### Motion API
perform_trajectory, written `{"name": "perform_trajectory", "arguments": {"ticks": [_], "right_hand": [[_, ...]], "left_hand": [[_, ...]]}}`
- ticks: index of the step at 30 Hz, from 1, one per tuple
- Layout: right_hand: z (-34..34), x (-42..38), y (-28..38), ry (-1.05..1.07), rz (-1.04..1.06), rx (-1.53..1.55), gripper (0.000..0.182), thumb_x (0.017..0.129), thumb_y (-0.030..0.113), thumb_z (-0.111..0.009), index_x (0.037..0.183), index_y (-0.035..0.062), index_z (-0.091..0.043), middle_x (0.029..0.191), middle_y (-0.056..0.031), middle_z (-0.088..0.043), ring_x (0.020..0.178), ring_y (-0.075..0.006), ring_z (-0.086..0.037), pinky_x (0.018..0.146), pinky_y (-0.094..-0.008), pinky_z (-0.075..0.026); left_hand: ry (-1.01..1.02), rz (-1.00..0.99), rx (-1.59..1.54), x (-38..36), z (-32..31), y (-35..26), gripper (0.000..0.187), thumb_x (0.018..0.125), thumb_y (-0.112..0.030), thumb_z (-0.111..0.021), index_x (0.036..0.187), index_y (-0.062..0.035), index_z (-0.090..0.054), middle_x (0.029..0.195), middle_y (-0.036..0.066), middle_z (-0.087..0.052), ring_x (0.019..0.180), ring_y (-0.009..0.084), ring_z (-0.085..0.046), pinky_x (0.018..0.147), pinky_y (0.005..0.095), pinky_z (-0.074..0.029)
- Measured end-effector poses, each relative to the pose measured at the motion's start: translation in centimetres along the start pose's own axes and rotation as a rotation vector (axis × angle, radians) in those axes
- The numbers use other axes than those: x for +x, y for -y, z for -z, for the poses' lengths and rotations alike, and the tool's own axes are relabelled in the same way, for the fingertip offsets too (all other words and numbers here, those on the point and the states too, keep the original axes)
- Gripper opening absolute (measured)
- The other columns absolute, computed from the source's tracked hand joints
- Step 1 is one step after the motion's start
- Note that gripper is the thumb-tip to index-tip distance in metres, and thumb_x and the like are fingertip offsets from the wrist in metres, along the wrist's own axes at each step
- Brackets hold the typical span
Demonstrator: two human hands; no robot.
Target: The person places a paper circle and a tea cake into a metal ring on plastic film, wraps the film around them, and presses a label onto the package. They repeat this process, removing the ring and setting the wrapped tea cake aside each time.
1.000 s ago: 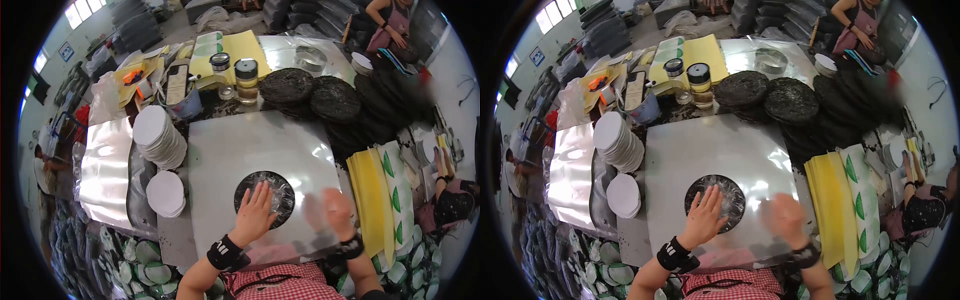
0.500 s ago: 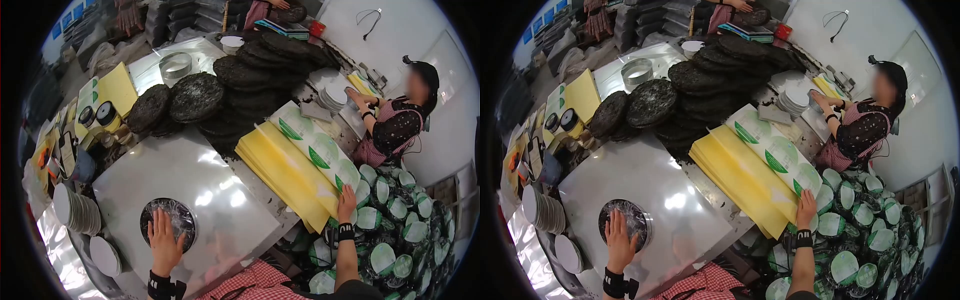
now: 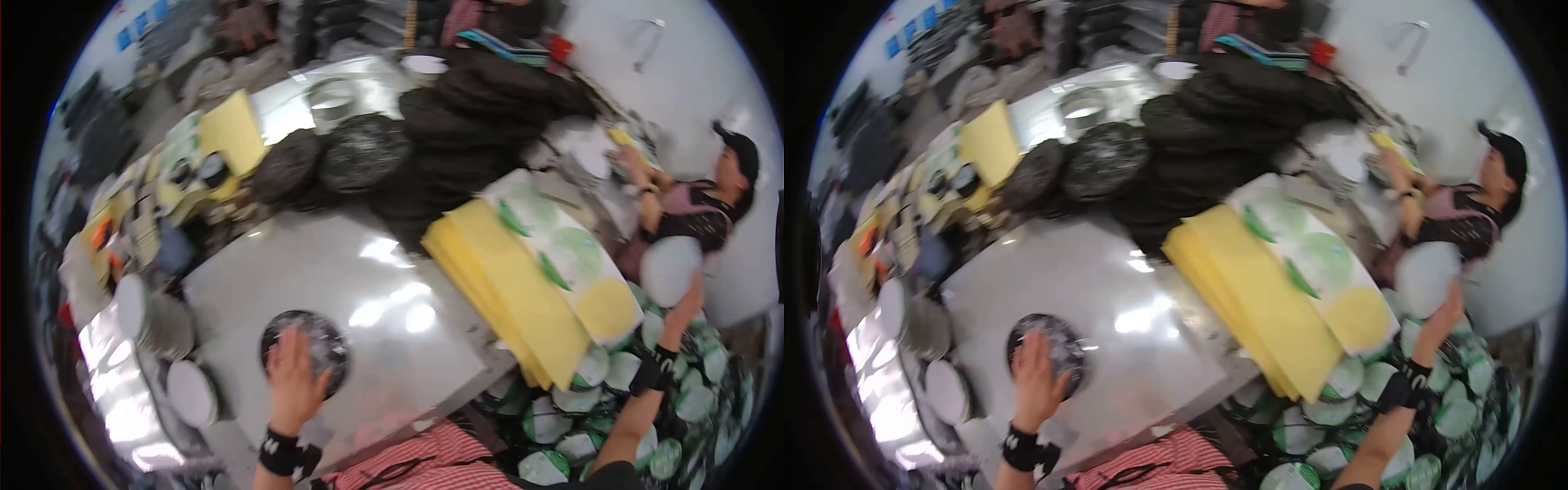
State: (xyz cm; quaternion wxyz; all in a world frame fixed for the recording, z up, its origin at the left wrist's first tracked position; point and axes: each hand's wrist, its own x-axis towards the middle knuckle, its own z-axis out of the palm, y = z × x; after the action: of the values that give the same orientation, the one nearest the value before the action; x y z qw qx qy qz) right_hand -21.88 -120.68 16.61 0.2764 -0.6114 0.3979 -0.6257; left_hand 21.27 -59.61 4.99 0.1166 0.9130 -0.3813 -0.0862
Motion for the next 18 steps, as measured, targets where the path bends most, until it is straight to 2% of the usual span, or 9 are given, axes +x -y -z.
{"name": "perform_trajectory", "arguments": {"ticks": [2,5,8,9,10,11,13,16,18], "right_hand": [[-8.6,-5.2,3.2,0.186,0.087,-0.25,0.025,0.102,0.015,-0.051,0.114,-0.0014,-0.066,0.105,-0.0095,-0.067,0.09,-0.0193,-0.06,0.081,-0.0355,-0.05],[-24.1,-24.4,1.7,0.662,1.045,-0.568,0.031,0.096,0.01,-0.052,0.122,-0.0042,-0.06,0.121,-0.0179,-0.064,0.105,-0.0282,-0.063,0.091,-0.0389,-0.052],[-29.9,-41.9,13.3,1.334,0.652,0.138,0.081,0.078,0.042,-0.074,0.143,-0.0006,-0.05,0.144,-0.0271,-0.05,0.134,-0.0412,-0.048,0.109,-0.0479,-0.042],[-30.7,-43.8,16.1,1.443,0.709,0.213,0.085,0.077,0.047,-0.075,0.142,-0.0022,-0.049,0.145,-0.0266,-0.049,0.136,-0.0404,-0.047,0.112,-0.0486,-0.038],[-31.1,-44.9,18.0,1.55,0.76,0.283,0.09,0.076,0.051,-0.075,0.141,-0.0039,-0.049,0.146,-0.026,-0.049,0.138,-0.0397,-0.045,0.114,-0.0493,-0.035],[-31.5,-45.2,18.5,1.597,0.818,0.237,0.09,0.077,0.053,-0.073,0.141,-0.0052,-0.048,0.145,-0.0264,-0.049,0.137,-0.0402,-0.046,0.114,-0.0502,-0.035],[-31.4,-45.4,18.5,1.684,0.924,0.129,0.092,0.081,0.058,-0.069,0.141,-0.0076,-0.046,0.144,-0.0272,-0.049,0.136,-0.0412,-0.047,0.115,-0.0521,-0.034],[-31.4,-44.9,18.9,1.732,0.792,0.107,0.093,0.082,0.061,-0.067,0.142,-0.0075,-0.045,0.145,-0.0278,-0.047,0.137,-0.0412,-0.045,0.116,-0.055,-0.031],[-34.0,-46.1,19.0,1.828,0.33,0.279,0.083,0.098,0.058,-0.048,0.148,-0.0068,-0.037,0.151,-0.0245,-0.043,0.143,-0.0348,-0.04,0.119,-0.0463,-0.028]], "left_hand": [[-0.087,0.003,0.032,-0.2,0.4,-0.5,0.08,0.089,-0.038,-0.066,0.152,-0.0002,-0.036,0.16,0.026,-0.026,0.15,0.0419,-0.021,0.12,0.055,-0.016],[-0.074,-0.072,0.057,-0.4,-0.4,0.5,0.071,0.092,-0.041,-0.061,0.149,-0.0027,-0.043,0.16,0.021,-0.03,0.15,0.0399,-0.023,0.121,0.0546,-0.016],[-0.07,-0.072,0.007,-0.3,-0.8,0.9,0.065,0.092,-0.041,-0.061,0.144,-0.0029,-0.049,0.158,0.017,-0.036,0.151,0.0347,-0.025,0.121,0.0531,-0.017],[-0.085,-0.102,0.149,-0.5,-0.2,0.9,0.058,0.089,-0.037,-0.064,0.137,-0.0049,-0.057,0.151,0.014,-0.047,0.145,0.033,-0.037,0.118,0.0505,-0.027],[-0.202,-0.099,-0.105,-0.5,-0.6,1.1,0.055,0.087,-0.034,-0.068,0.134,-0.0073,-0.059,0.143,0.012,-0.054,0.137,0.0323,-0.045,0.115,0.0488,-0.033],[-0.322,-0.128,-0.358,-0.5,-1.0,1.4,0.053,0.084,-0.032,-0.071,0.132,-0.0097,-0.062,0.136,0.011,-0.061,0.13,0.0316,-0.053,0.111,0.0471,-0.038],[-0.331,-0.115,-0.379,-1.1,-1.5,1.4,0.052,0.083,-0.029,-0.073,0.131,-0.0118,-0.062,0.132,0.01,-0.064,0.125,0.0308,-0.057,0.108,0.0459,-0.041],[-0.319,-0.047,-0.586,-0.8,-1.6,1.5,0.05,0.084,-0.027,-0.073,0.131,-0.0122,-0.063,0.131,0.01,-0.064,0.125,0.0301,-0.057,0.108,0.0444,-0.042],[-0.284,-0.012,-0.792,-1.0,-1.3,1.1,0.048,0.085,-0.026,-0.073,0.13,-0.0121,-0.063,0.13,0.009,-0.064,0.125,0.0298,-0.057,0.107,0.0421,-0.042]]}}
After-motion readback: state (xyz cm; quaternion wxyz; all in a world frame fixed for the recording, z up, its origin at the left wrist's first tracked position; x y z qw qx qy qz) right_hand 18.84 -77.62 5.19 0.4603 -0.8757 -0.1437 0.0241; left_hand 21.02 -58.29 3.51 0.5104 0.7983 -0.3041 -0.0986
